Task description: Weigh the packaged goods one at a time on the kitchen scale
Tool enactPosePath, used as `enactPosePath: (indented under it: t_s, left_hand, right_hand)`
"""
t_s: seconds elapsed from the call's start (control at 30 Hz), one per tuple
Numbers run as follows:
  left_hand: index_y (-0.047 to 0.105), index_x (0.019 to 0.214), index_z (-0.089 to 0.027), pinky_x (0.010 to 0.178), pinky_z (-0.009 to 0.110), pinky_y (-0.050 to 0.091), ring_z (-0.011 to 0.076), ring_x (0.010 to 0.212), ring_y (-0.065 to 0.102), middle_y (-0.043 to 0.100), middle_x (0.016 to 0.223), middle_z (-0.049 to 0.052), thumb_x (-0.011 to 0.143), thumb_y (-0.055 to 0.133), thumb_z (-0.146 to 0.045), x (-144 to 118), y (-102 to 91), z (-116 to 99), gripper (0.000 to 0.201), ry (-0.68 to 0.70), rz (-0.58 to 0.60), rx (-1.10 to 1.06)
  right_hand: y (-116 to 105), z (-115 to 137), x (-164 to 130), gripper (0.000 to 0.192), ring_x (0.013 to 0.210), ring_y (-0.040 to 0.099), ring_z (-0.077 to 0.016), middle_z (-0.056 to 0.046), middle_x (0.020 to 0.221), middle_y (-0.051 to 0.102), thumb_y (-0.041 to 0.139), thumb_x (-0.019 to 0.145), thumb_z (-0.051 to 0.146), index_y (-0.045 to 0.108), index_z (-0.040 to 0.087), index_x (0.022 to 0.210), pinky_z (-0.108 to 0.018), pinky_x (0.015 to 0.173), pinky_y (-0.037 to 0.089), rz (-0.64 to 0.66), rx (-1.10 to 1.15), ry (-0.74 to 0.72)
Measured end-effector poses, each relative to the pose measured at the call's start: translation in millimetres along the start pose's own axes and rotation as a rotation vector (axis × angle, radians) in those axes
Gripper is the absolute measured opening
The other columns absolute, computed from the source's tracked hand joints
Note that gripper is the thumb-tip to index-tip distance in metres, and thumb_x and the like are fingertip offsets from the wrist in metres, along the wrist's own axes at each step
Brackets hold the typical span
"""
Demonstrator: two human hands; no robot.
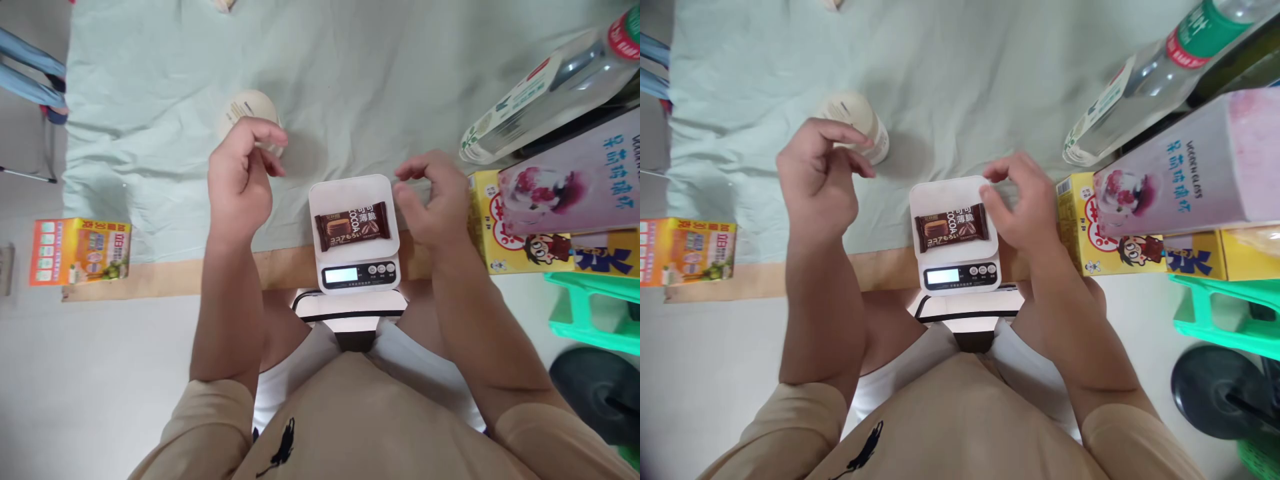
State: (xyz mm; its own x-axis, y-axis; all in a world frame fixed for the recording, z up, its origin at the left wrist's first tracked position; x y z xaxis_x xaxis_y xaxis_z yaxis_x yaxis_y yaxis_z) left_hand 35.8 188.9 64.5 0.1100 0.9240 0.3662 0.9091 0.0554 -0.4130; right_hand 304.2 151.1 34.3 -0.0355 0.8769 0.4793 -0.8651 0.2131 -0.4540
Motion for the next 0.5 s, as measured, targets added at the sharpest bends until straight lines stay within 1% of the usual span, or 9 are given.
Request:
enactPosePath:
  t_s: [0.03, 0.07, 0.1, 0.17, 0.23, 0.3, 0.37, 0.5]
  left_hand:
    - [0.068, 0.095, -0.025, 0.073, 0.033, 0.053, 0.0123, 0.072, 0.060, 0.071, 0.095, 0.000, 0.101, 0.067, -0.034, 1.7, -2.5, -1.9, 0.011, 0.051, -0.035, -0.034]
    - [0.067, 0.086, -0.024, 0.069, 0.032, 0.050, 0.0125, 0.071, 0.057, 0.068, 0.087, 0.000, 0.094, 0.069, -0.025, 2.9, -4.8, -4.4, 0.009, 0.090, -0.066, -0.067]
    - [0.065, 0.077, -0.024, 0.063, 0.031, 0.045, 0.0123, 0.067, 0.053, 0.063, 0.077, -0.001, 0.089, 0.068, -0.017, 3.7, -6.9, -7.7, 0.014, 0.120, -0.093, -0.094]
    - [0.059, 0.067, -0.024, 0.055, 0.030, 0.035, 0.0114, 0.056, 0.044, 0.054, 0.062, -0.002, 0.080, 0.059, -0.008, 4.2, -11.0, -14.2, 0.021, 0.140, -0.146, -0.144]
    - [0.060, 0.067, -0.024, 0.052, 0.030, 0.031, 0.0110, 0.050, 0.038, 0.051, 0.054, -0.005, 0.073, 0.052, -0.004, 4.3, -12.5, -16.3, 0.022, 0.076, -0.173, -0.192]
    - [0.064, 0.069, -0.023, 0.051, 0.031, 0.029, 0.0105, 0.047, 0.035, 0.054, 0.052, -0.006, 0.069, 0.049, -0.006, 3.9, -12.6, -16.0, 0.022, -0.009, -0.188, -0.258]
    - [0.066, 0.069, -0.023, 0.051, 0.031, 0.028, 0.0102, 0.046, 0.035, 0.055, 0.051, -0.007, 0.069, 0.049, -0.010, 3.4, -11.7, -15.8, 0.021, -0.073, -0.194, -0.291]
    - [0.066, 0.066, -0.024, 0.053, 0.032, 0.030, 0.0094, 0.046, 0.037, 0.054, 0.050, -0.007, 0.069, 0.049, -0.012, 3.1, -12.3, -16.1, 0.021, -0.109, -0.227, -0.257]
  right_hand:
    - [3.9, 10.0, -1.4, 0.012, 0.096, 0.067, -0.0227, -0.004, 0.097, 0.073, 0.067, 0.094, 0.036, 0.070, 0.026, 0.099, -0.042, 0.092, 0.053, 0.075, -0.037, -0.077]
    - [8.3, 18.1, -3.8, 0.014, 0.100, 0.067, -0.0239, -0.005, 0.101, 0.073, 0.070, 0.093, 0.036, 0.071, 0.026, 0.102, -0.044, 0.096, 0.051, 0.153, -0.073, -0.135]
    - [12.8, 23.8, -6.7, 0.016, 0.105, 0.067, -0.0251, -0.005, 0.106, 0.074, 0.072, 0.092, 0.037, 0.072, 0.027, 0.104, -0.046, 0.100, 0.050, 0.228, -0.104, -0.171]
    - [20.9, 28.4, -12.5, 0.024, 0.116, 0.066, -0.0288, -0.006, 0.117, 0.075, 0.075, 0.090, 0.041, 0.074, 0.027, 0.110, -0.050, 0.107, 0.046, 0.360, -0.159, -0.183]
    - [27.0, 27.7, -17.0, 0.032, 0.130, 0.063, -0.0343, -0.007, 0.126, 0.076, 0.078, 0.086, 0.044, 0.075, 0.028, 0.114, -0.054, 0.111, 0.043, 0.455, -0.186, -0.154]
    - [31.3, 25.8, -19.6, 0.038, 0.140, 0.059, -0.0386, -0.006, 0.131, 0.076, 0.081, 0.083, 0.046, 0.075, 0.030, 0.117, -0.058, 0.116, 0.040, 0.513, -0.177, -0.124]
    - [33.2, 23.6, -19.8, 0.043, 0.144, 0.057, -0.0411, -0.006, 0.133, 0.076, 0.084, 0.079, 0.045, 0.074, 0.031, 0.119, -0.061, 0.119, 0.037, 0.536, -0.152, -0.093]
    - [33.7, 19.7, -17.4, 0.050, 0.147, 0.056, -0.0424, -0.005, 0.132, 0.076, 0.086, 0.077, 0.046, 0.072, 0.032, 0.122, -0.063, 0.121, 0.036, 0.547, -0.125, -0.043]
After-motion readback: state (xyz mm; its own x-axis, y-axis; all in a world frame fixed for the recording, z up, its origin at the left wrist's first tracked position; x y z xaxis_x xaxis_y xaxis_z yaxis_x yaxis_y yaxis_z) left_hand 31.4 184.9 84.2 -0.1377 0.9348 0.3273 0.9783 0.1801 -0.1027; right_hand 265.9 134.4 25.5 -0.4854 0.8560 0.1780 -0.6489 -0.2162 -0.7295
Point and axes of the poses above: each hand's wrist, its own x-axis towards the middle knuckle, its own y-axis out of the palm, z = x × y, the point moved 8 cm from there along x, towards the middle knuckle
